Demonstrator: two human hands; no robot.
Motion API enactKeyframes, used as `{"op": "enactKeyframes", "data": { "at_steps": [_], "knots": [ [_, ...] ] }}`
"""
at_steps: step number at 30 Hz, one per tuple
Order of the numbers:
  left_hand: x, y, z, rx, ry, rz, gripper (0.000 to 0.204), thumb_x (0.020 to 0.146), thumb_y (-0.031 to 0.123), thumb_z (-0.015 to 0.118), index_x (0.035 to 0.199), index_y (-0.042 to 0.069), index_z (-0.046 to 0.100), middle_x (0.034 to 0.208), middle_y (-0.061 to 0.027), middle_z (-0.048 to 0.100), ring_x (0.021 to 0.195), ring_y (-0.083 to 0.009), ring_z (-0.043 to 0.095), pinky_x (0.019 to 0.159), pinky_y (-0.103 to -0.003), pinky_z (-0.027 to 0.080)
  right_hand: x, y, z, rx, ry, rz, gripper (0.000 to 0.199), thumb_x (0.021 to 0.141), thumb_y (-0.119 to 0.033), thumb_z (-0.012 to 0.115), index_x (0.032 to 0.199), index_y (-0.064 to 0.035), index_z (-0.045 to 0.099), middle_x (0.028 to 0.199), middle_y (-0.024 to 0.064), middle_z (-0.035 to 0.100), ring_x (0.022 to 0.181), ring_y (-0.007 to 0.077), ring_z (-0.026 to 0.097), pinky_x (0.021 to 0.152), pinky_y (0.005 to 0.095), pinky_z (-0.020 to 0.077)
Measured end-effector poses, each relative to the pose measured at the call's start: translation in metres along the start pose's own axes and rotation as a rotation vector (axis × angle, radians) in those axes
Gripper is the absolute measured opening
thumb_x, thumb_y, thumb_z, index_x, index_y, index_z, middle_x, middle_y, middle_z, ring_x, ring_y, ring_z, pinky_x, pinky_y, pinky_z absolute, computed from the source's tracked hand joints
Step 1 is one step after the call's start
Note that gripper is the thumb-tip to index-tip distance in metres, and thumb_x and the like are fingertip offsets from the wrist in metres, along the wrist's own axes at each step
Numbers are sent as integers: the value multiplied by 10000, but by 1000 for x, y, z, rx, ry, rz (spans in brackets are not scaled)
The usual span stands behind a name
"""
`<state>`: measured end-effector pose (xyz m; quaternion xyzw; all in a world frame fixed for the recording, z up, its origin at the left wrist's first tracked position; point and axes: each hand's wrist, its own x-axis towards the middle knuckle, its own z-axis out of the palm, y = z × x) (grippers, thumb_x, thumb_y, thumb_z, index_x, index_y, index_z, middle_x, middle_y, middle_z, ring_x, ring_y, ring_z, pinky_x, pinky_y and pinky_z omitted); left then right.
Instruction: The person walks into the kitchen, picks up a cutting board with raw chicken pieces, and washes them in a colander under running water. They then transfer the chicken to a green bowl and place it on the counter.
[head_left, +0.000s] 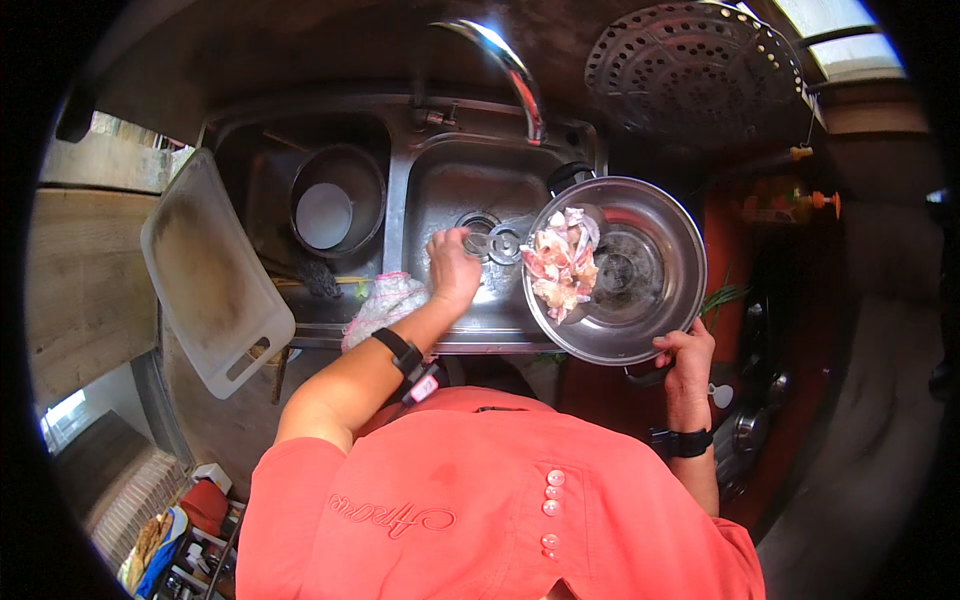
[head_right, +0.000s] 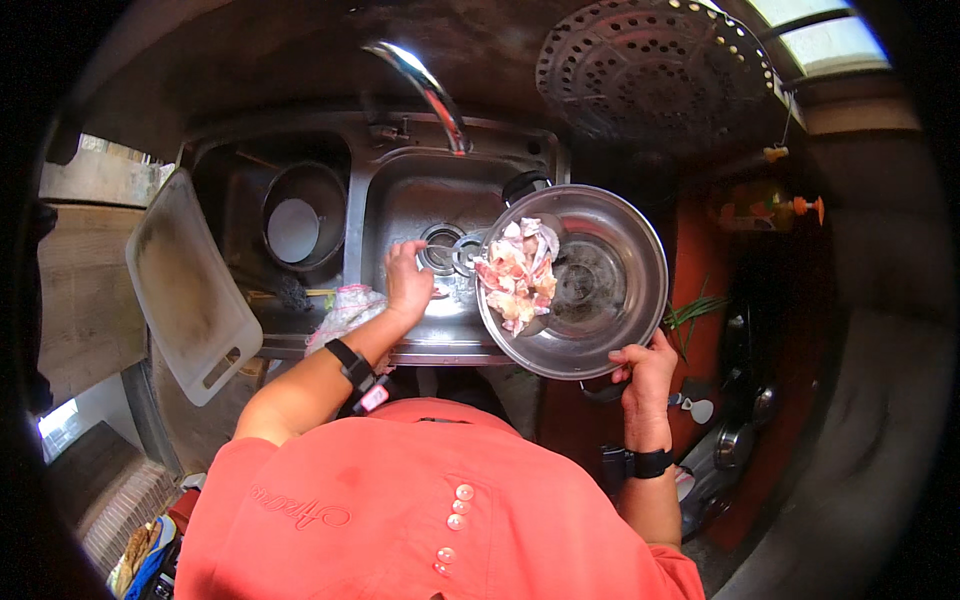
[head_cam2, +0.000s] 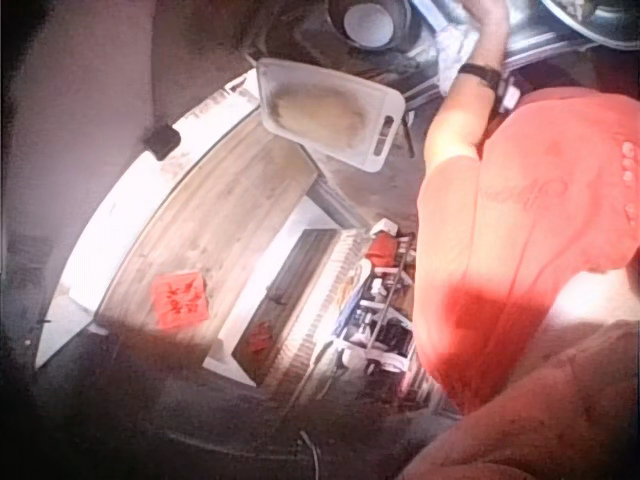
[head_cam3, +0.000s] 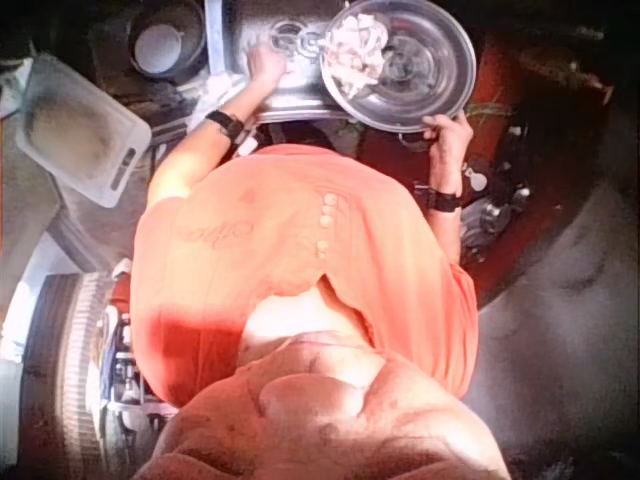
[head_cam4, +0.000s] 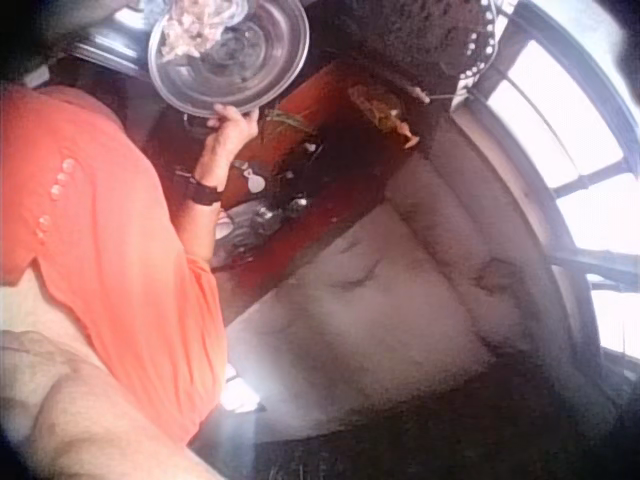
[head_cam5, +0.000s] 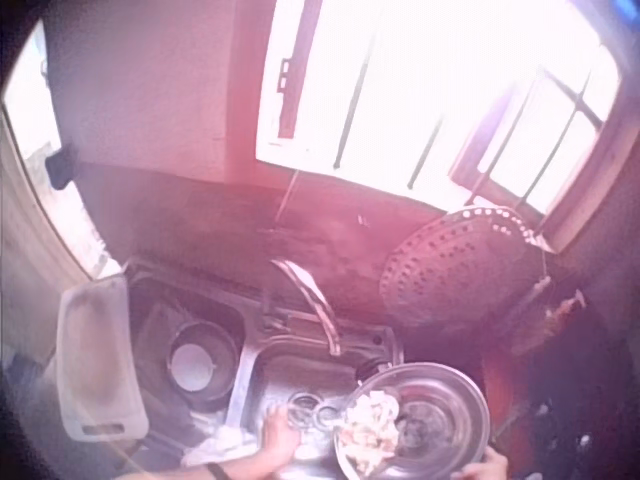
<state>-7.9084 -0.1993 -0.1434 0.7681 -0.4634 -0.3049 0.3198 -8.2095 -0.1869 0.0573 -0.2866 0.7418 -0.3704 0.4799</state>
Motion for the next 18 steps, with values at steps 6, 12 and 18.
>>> {"op": "enactKeyframes", "data": {
  "at_steps": [6, 12, 18],
  "knots": [
    [8, -39, 30, 566, -656, 5, 342, 838, 135, 604, 1172, 71, 637, 1234, -148, 569, 1184, -341, 499, 945, -503, 458, -7, 4, -5, 32, 37, -16, 445, 645, 94, 561, 1083, 25, 603, 721, 79, 632, 395, 139, 496, 365, 232, 396],
    [0, -46, 69, 678, -771, 62, 264, 813, 121, 606, 1049, 51, 698, 1169, -160, 645, 1116, -358, 588, 857, -489, 524, -11, 0, -11, 82, 27, -28, 459, 657, 97, 569, 1111, 33, 600, 740, 80, 645, 413, 130, 514, 359, 227, 403],
    [6, -71, 86, 607, -992, 205, 216, 771, 119, 628, 906, -22, 719, 953, -203, 709, 850, -279, 693, 770, -411, 555, -9, 0, -13, 88, -2, -38, 528, 662, 107, 579, 1185, 34, 591, 800, 72, 662, 495, 122, 569, 373, 224, 424]
  ]
}}
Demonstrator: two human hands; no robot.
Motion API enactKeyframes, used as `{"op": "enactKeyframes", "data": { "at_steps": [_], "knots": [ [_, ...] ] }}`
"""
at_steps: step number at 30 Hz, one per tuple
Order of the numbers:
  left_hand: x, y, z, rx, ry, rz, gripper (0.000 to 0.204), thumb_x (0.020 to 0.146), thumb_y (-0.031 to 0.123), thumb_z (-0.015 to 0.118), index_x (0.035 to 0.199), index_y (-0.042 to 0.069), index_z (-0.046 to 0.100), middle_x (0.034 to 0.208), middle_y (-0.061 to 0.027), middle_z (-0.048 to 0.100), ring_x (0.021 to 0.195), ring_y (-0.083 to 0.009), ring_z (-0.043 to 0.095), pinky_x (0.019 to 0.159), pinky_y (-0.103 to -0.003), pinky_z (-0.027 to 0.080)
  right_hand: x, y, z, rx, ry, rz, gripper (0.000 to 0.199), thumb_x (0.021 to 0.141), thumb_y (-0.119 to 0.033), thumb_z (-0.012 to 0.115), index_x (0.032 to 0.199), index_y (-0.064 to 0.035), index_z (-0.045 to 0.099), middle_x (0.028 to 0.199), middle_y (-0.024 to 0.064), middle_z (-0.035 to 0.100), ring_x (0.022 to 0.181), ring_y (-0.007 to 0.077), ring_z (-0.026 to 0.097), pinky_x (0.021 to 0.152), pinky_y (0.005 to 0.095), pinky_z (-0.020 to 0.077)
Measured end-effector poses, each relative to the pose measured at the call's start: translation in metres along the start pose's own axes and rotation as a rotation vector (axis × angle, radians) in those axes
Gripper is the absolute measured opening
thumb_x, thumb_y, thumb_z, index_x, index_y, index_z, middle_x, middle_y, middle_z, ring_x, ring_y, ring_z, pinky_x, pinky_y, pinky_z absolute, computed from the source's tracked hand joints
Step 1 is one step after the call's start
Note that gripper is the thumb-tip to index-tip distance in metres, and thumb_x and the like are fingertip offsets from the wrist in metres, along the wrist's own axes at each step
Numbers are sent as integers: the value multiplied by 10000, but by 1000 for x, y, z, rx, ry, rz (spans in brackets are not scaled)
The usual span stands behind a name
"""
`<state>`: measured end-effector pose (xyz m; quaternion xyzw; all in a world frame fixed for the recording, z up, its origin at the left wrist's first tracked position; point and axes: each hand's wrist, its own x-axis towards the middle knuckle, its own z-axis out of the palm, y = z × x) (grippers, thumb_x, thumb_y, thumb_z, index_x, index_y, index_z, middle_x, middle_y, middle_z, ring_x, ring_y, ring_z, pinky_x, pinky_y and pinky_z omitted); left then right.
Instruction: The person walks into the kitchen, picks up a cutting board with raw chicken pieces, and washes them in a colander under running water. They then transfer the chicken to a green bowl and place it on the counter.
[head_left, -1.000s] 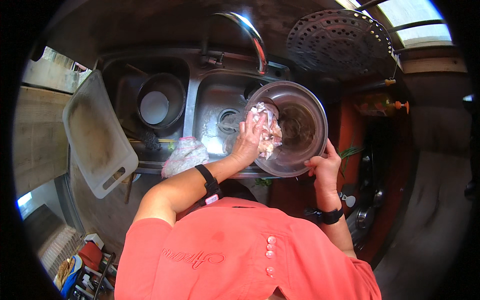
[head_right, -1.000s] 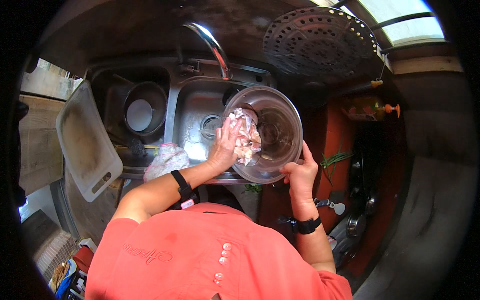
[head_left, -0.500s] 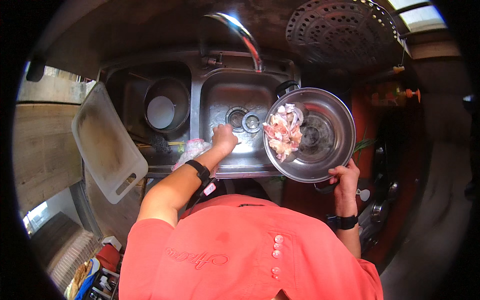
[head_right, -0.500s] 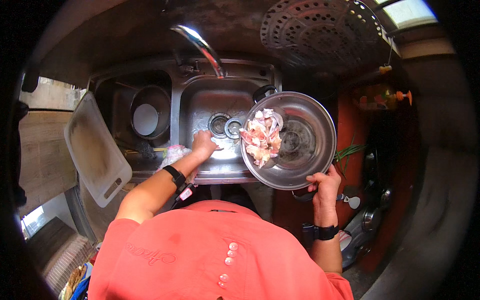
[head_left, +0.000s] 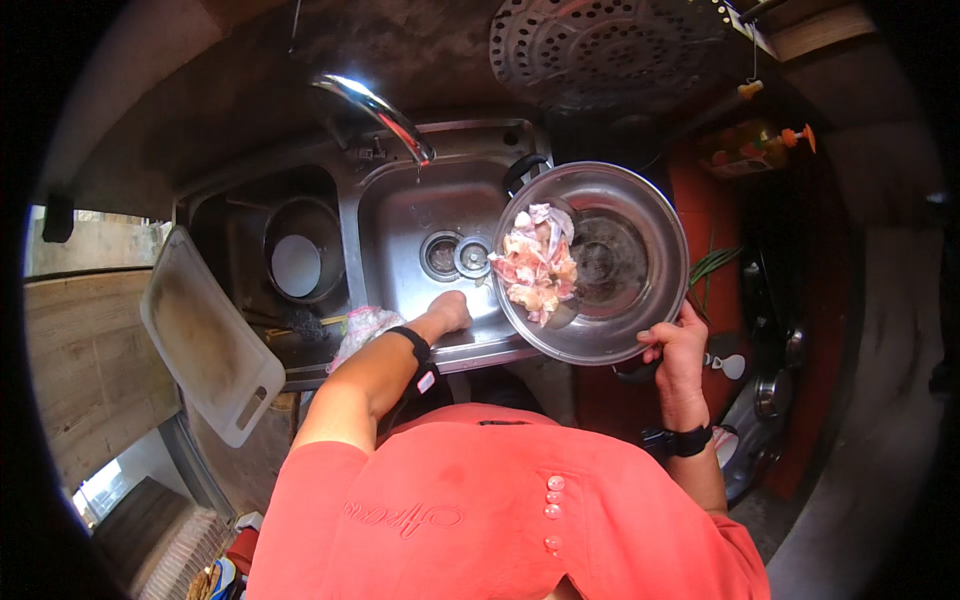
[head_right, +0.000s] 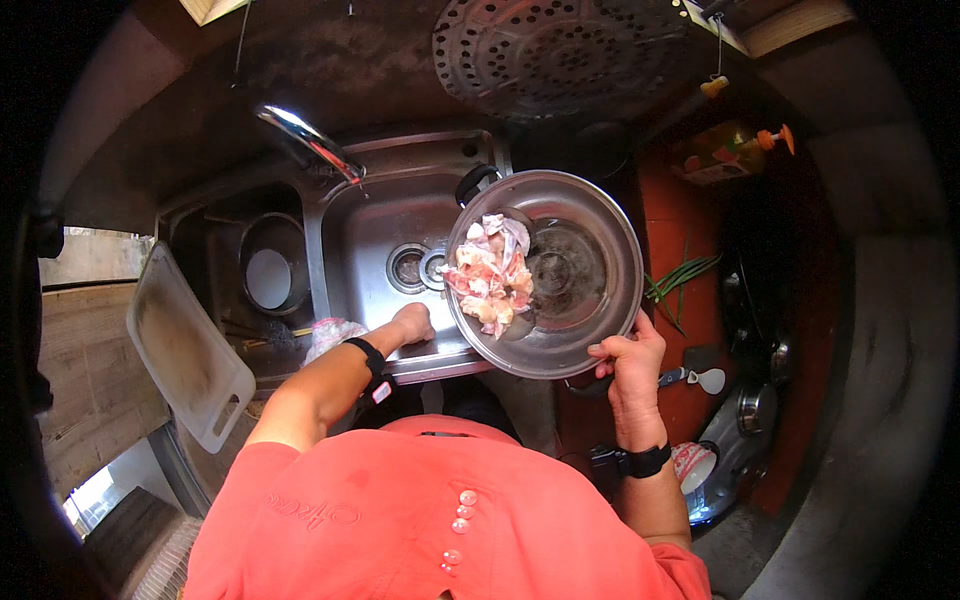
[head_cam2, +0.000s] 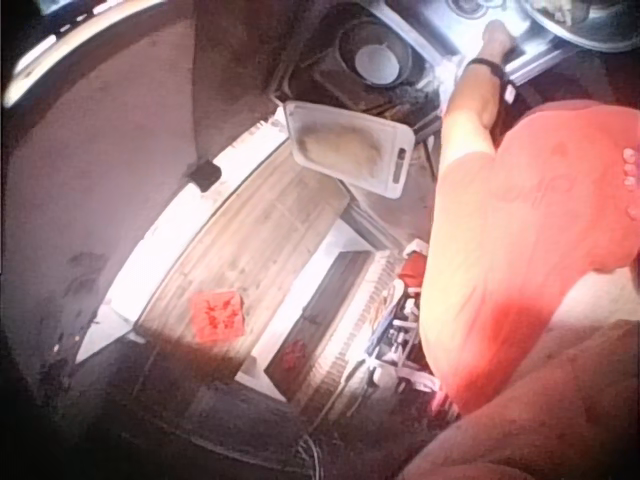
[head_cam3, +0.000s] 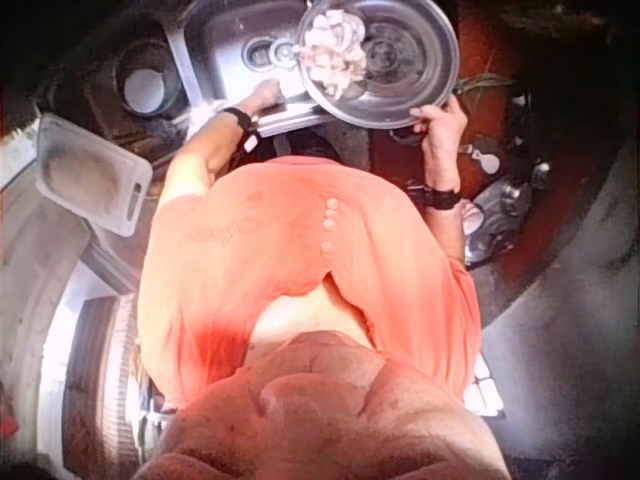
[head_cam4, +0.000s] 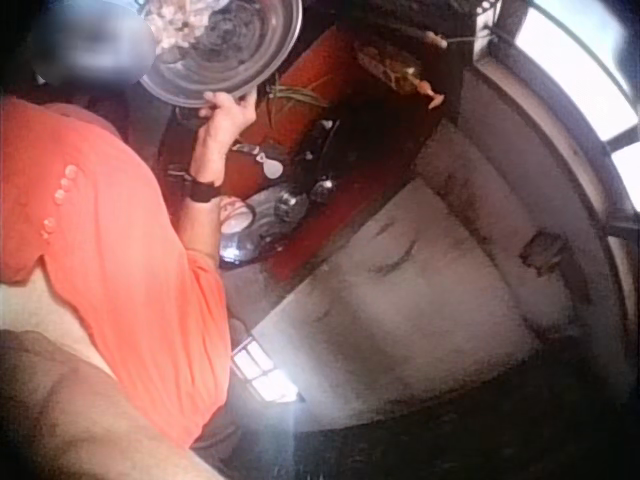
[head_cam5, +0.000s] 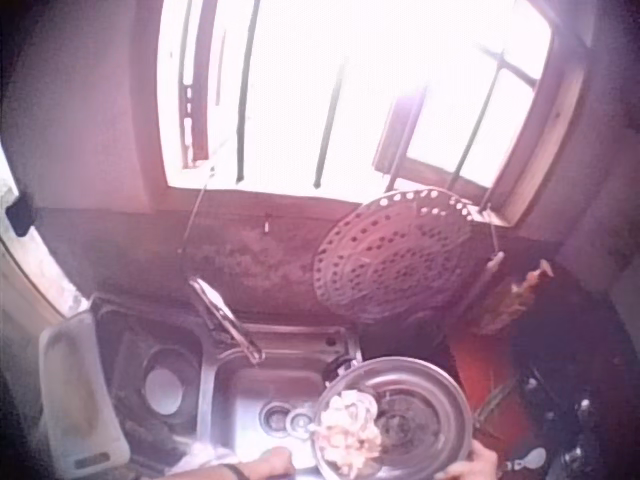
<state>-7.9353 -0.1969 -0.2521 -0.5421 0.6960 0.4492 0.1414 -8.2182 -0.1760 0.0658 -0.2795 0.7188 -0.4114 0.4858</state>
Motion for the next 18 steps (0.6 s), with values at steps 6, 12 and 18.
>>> {"op": "enactKeyframes", "data": {
  "at_steps": [6, 12, 18],
  "knots": [
    [-28, 15, -28, -1315, 77, -81, 121, 719, 88, 660, 724, -33, 656, 613, -134, 623, 463, -253, 611, 373, -387, 485, 1, -3, 4, 8, 5, -31, 468, 643, 95, 579, 1106, 35, 612, 742, 79, 648, 422, 128, 529, 358, 222, 412],
    [-96, 63, -89, -1578, 604, -117, 143, 831, 76, 652, 947, -8, 646, 703, -64, 639, 506, -131, 592, 373, -253, 423, 10, 9, -5, 76, -23, 0, 435, 640, 95, 588, 1068, 27, 615, 760, 86, 650, 432, 146, 542, 353, 236, 411],
    [-129, 124, -113, -698, 746, 584, 603, 765, 193, 773, 1311, 39, 569, 1154, -129, 570, 1030, -246, 546, 899, -357, 444, 23, 24, -14, 63, -73, 46, 395, 633, 94, 580, 1021, 25, 612, 723, 84, 634, 408, 145, 514, 348, 233, 400]
  ]
}}
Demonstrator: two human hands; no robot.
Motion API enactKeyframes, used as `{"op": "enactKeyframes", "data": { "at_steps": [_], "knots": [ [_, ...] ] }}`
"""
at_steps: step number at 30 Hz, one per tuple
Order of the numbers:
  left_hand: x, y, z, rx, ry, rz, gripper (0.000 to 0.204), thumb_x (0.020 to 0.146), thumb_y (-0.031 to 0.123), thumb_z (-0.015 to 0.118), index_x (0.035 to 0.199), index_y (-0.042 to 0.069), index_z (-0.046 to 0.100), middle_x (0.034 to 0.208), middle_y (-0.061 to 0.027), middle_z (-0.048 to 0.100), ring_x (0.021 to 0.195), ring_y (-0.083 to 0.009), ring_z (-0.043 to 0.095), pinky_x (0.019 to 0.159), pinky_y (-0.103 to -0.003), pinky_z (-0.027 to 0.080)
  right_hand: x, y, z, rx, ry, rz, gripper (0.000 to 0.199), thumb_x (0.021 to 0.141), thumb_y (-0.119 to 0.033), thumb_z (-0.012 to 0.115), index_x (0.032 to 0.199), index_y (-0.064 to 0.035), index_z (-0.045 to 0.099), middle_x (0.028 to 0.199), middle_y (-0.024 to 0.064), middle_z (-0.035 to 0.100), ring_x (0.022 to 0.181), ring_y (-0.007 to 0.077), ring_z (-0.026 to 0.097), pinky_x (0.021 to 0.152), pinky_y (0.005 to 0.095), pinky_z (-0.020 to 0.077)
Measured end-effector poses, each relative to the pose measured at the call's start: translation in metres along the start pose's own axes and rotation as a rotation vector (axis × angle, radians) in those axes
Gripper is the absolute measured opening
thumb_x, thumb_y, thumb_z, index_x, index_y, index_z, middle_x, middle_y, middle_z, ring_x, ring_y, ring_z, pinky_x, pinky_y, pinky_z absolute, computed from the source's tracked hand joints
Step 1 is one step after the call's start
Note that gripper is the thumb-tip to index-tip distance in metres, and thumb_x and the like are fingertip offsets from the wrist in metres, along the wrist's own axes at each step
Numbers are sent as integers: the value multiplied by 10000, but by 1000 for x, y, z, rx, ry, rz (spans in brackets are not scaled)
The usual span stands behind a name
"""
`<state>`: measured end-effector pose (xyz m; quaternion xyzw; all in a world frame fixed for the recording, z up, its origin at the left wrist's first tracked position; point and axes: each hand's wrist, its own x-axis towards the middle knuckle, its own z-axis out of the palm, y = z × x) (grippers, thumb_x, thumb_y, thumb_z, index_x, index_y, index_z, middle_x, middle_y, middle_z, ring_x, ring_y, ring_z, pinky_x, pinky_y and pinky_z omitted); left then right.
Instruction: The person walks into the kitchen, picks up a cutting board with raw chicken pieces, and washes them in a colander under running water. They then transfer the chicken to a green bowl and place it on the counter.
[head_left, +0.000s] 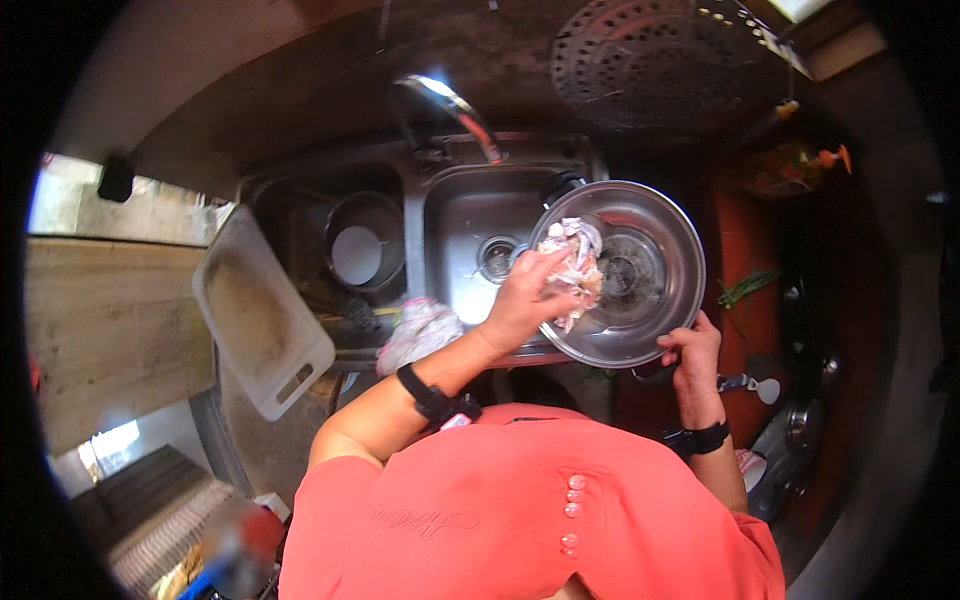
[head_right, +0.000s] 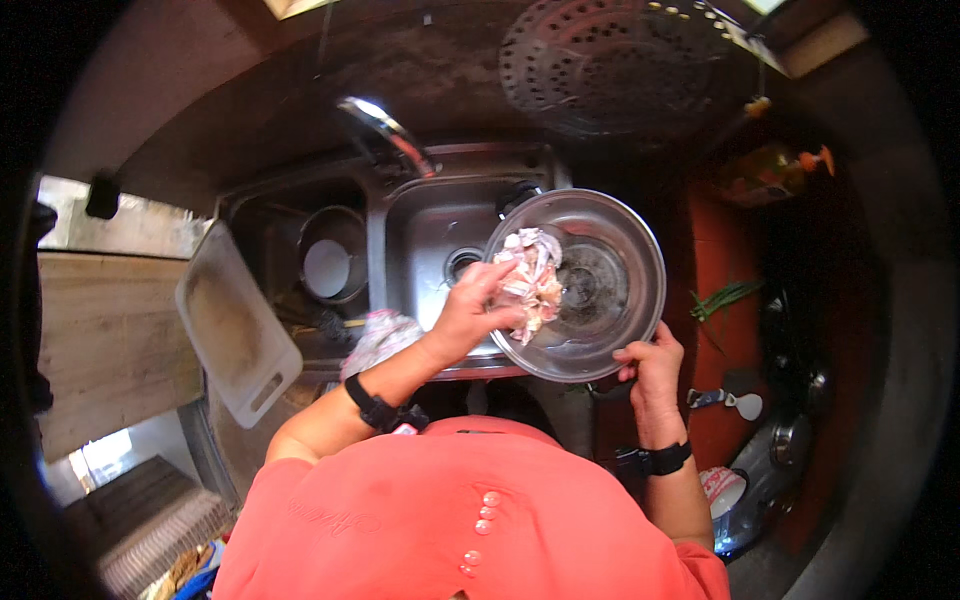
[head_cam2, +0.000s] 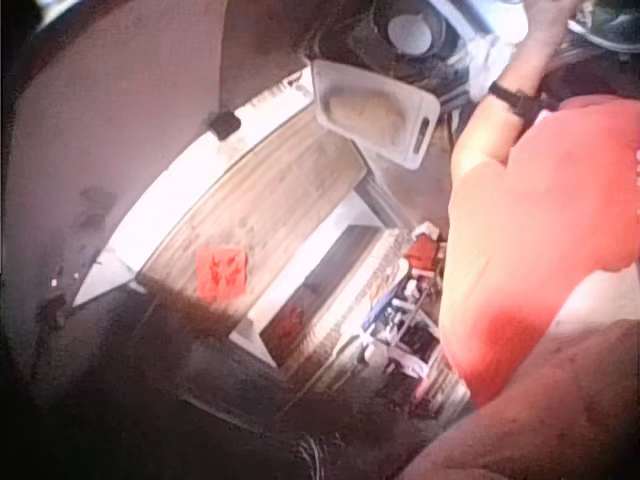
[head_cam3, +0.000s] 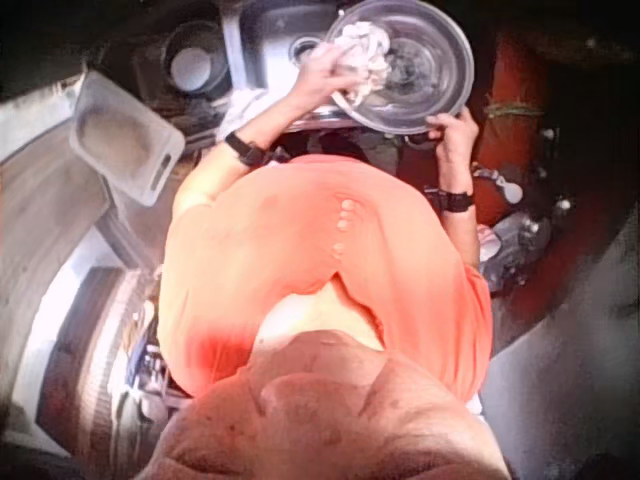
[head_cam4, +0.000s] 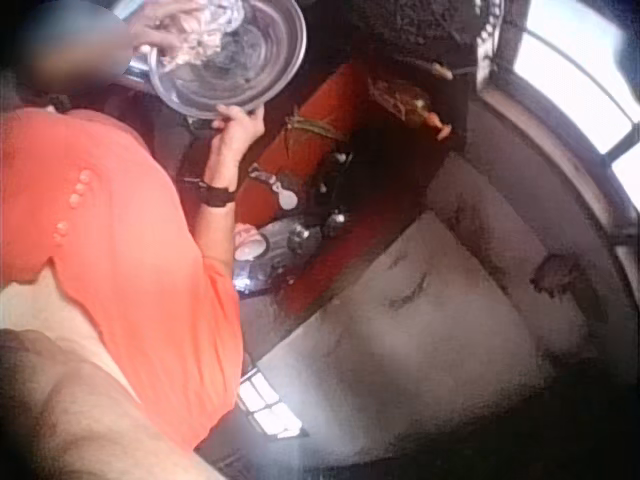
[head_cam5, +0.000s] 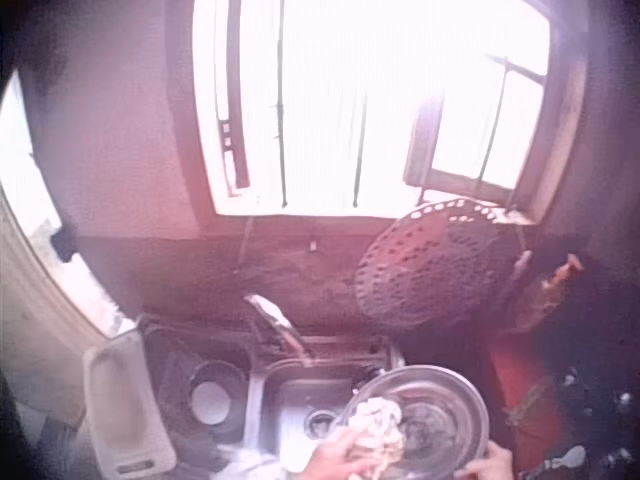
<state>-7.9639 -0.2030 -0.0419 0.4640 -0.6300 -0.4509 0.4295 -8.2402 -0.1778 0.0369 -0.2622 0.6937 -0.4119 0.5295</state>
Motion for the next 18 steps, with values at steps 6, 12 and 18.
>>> {"op": "enactKeyframes", "data": {
  "at_steps": [6, 12, 18],
  "knots": [
    [-25, 0, -44, 255, 388, -266, 750, 755, 137, 772, 1420, 34, 440, 1219, -135, 576, 1035, -259, 571, 900, -378, 492, 10, 7, 3, 9, -99, 109, 367, 640, 94, 578, 1002, 42, 617, 709, 98, 628, 405, 144, 496, 369, 234, 395],
    [-107, 2, -122, -895, 220, -855, 582, 810, 11, 605, 1370, 27, 443, 1079, -95, 637, 918, -203, 659, 766, -383, 582, -5, 16, 78, 14, -420, 318, 396, 670, 91, 566, 1061, 40, 606, 762, 121, 639, 440, 157, 533, 379, 235, 400],
    [-205, 2, -194, -764, 761, -634, 601, 636, -104, 525, 1232, -30, 561, 1103, -98, 645, 999, -223, 622, 879, -313, 508, -30, 22, 207, -97, -871, 288, 509, 753, 22, 682, 1235, 11, 521, 800, 81, 642, 572, 152, 589, 511, 254, 455]
  ]
}}
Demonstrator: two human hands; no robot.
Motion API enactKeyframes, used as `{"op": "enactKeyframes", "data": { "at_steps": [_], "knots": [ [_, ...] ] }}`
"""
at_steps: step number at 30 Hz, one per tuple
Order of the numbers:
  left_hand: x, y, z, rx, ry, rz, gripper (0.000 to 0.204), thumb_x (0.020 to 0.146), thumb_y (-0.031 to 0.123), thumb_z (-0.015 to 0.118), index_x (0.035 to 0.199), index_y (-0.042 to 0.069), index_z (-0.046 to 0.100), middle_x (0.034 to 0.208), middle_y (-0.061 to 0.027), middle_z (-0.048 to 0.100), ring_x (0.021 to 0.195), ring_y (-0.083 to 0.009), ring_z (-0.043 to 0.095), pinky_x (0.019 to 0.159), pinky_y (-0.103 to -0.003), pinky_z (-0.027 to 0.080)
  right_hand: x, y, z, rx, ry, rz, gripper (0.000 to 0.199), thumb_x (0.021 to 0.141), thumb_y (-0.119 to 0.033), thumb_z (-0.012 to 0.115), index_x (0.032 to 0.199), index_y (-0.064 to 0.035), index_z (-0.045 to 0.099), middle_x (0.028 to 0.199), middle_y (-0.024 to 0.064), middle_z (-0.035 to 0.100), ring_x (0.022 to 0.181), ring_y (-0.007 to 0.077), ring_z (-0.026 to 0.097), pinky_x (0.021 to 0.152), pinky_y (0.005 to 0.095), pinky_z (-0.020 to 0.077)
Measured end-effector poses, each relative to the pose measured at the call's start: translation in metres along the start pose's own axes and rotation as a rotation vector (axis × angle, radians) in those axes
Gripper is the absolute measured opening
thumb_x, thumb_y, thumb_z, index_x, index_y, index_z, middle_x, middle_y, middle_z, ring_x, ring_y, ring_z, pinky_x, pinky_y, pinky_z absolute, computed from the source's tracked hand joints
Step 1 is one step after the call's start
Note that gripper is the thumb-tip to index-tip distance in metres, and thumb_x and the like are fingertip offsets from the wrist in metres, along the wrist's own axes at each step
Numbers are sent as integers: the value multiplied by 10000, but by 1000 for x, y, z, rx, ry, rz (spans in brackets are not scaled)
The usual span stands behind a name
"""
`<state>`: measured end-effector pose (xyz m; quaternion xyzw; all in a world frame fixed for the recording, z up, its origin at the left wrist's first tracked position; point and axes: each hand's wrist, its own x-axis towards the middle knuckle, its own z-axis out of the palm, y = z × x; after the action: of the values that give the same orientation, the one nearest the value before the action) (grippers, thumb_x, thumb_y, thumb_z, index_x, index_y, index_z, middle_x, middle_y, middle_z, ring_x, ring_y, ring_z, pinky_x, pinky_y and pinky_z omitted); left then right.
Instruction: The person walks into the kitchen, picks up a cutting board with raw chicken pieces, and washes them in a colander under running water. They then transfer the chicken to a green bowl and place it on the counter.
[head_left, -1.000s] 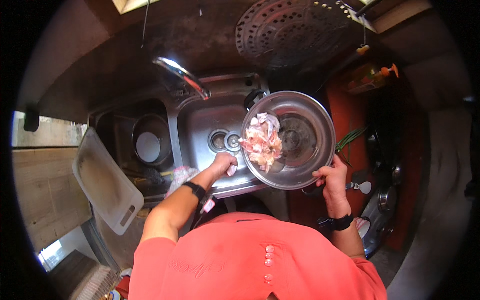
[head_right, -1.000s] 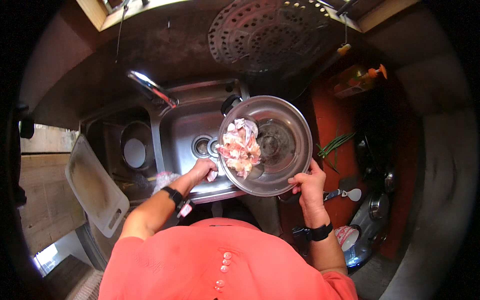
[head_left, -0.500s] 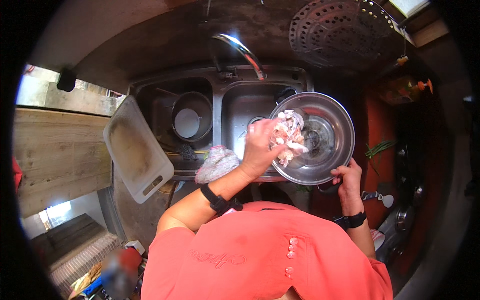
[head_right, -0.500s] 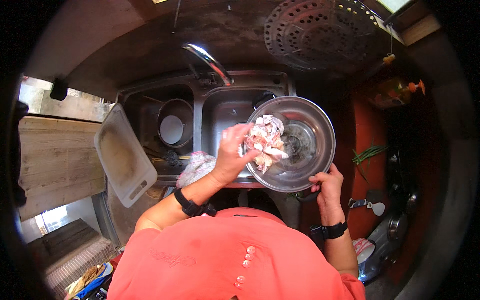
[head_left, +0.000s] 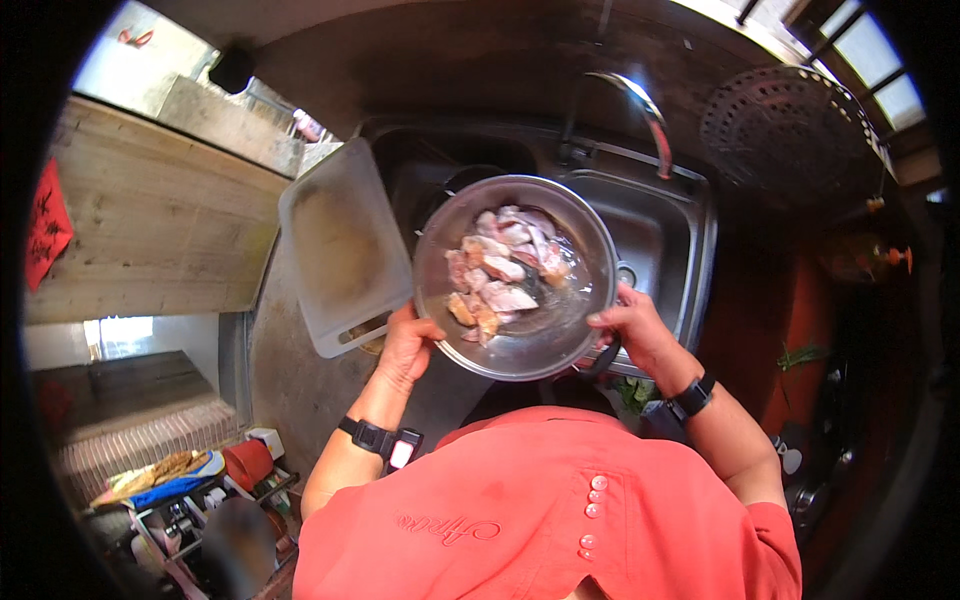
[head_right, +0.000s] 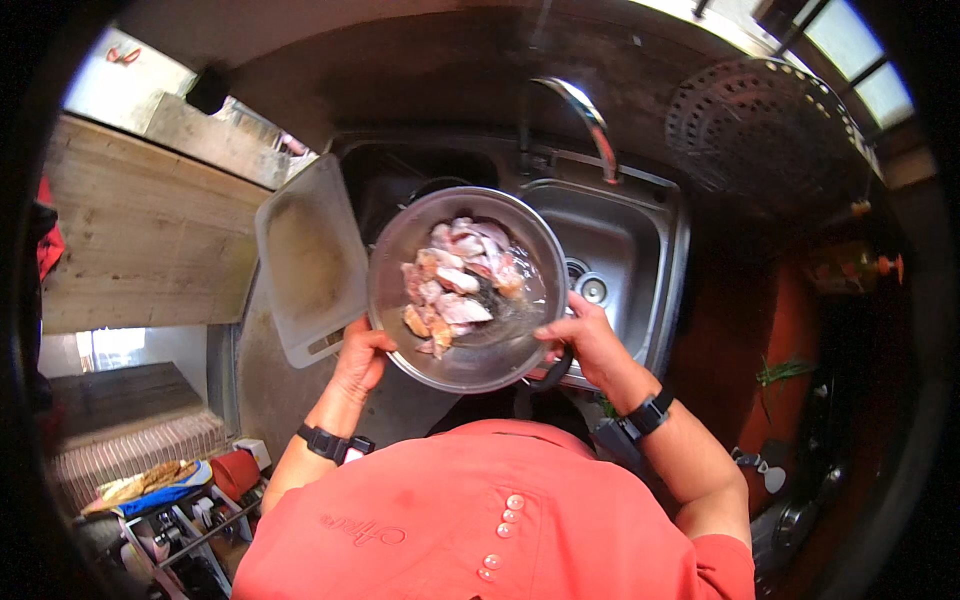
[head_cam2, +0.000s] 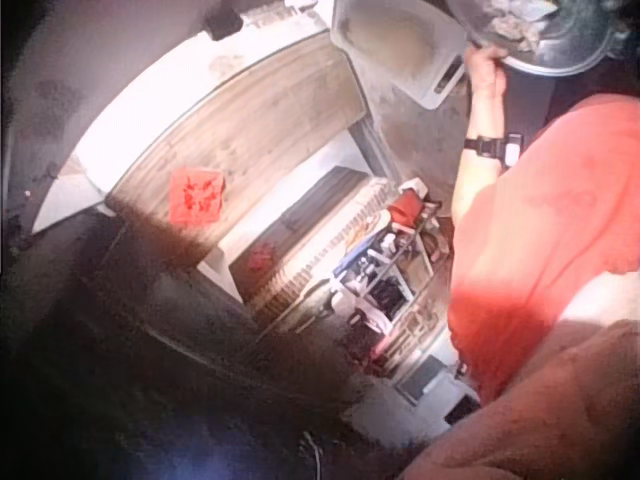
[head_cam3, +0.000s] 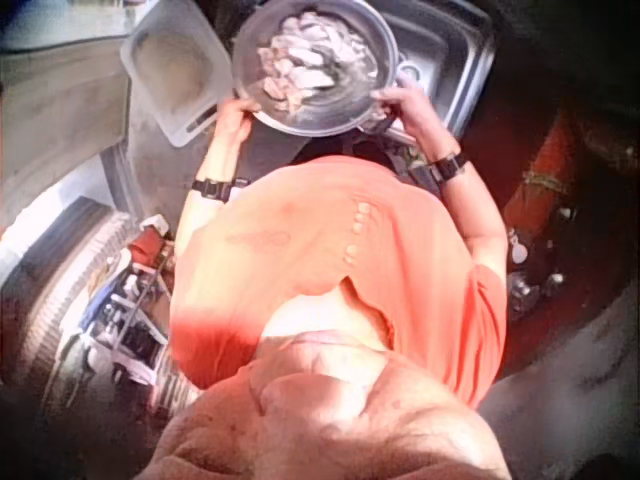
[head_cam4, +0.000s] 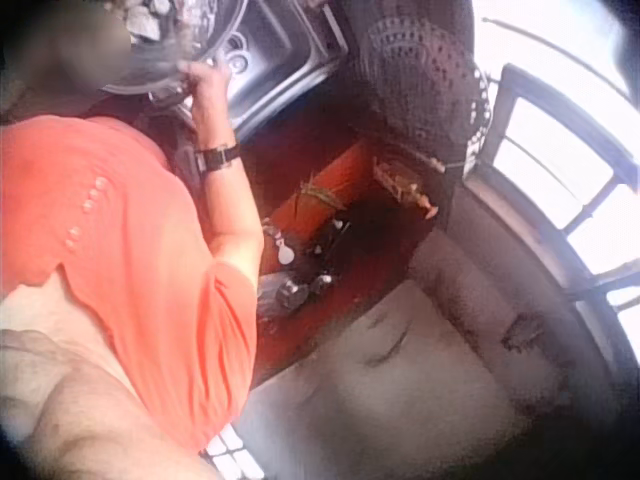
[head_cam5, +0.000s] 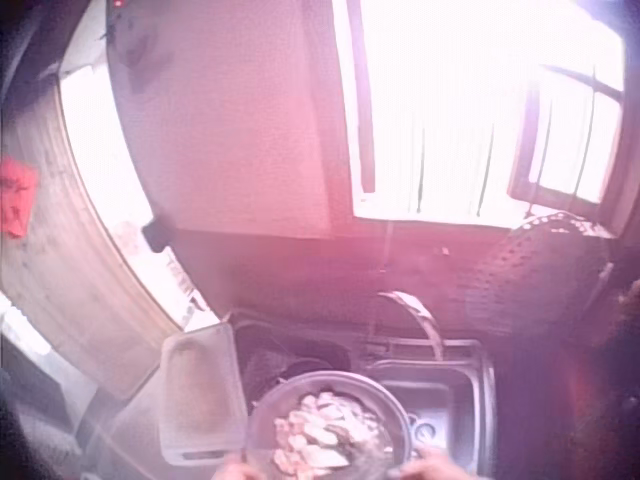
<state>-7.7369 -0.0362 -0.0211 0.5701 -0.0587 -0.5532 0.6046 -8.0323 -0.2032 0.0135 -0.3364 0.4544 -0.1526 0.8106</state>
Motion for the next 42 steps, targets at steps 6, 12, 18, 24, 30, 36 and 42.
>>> {"op": "enactKeyframes", "data": {
  "at_steps": [6, 12, 18, 24, 30, 36, 42],
  "knots": [
    [-14, 27, -105, -199, 235, 94, 575, 638, -104, 502, 1203, -15, 557, 1089, -94, 627, 1000, -251, 608, 874, -341, 510, 45, -14, 60, -271, -207, 40, 775, 833, -170, 735, 1488, -16, 349, 946, 38, 631, 720, 103, 592, 638, 228, 449],
    [-1, 44, -180, -277, 400, 229, 566, 660, -85, 511, 1220, 0, 511, 1137, -130, 587, 1005, -310, 598, 851, -447, 542, 45, 7, 76, -528, -358, 158, 588, 839, -149, 712, 1355, 47, 510, 859, 65, 671, 732, 130, 615, 703, 264, 504],
    [10, 56, -201, -257, 400, 74, 428, 733, 5, 578, 1154, 41, 503, 1121, -133, 582, 1004, -324, 608, 829, -525, 541, 25, 25, 85, -910, -380, 58, 616, 813, -252, 734, 1352, -28, 537, 868, 105, 698, 763, 203, 648, 727, 321, 499],
    [-9, 78, -156, -77, 758, 94, 380, 849, 198, 656, 1188, 72, 540, 1050, -70, 615, 878, -250, 620, 697, -407, 524, -11, 22, 90, -951, -266, -55, 557, 865, -194, 722, 1358, -27, 526, 892, 98, 691, 801, 170, 639, 739, 310, 506],
    [-30, 99, -73, 165, 638, 747, 386, 868, 130, 640, 1240, 72, 556, 1003, -55, 633, 744, -143, 614, 571, -264, 463, -81, 54, 73, -726, -142, -161, 227, 917, -195, 670, 842, 18, 688, 690, 34, 631, 634, 107, 592, 605, 268, 484],
    [-20, 100, 111, -106, -86, 368, 323, 875, 104, 595, 1190, 48, 548, 1007, -139, 647, 776, -287, 671, 650, -410, 538, -144, 80, 74, -526, -313, -531, 255, 873, -157, 701, 1085, -38, 624, 809, 20, 611, 753, 84, 571, 690, 253, 479],
    [-91, 15, 264, -304, -489, -28, 271, 947, 199, 530, 1139, 8, 511, 1054, -203, 607, 927, -354, 626, 768, -441, 533, -205, 107, 68, -20, -281, -529, 304, 862, -171, 686, 1151, -103, 625, 846, -1, 592, 718, 36, 534, 527, 197, 428]
  ]
}}
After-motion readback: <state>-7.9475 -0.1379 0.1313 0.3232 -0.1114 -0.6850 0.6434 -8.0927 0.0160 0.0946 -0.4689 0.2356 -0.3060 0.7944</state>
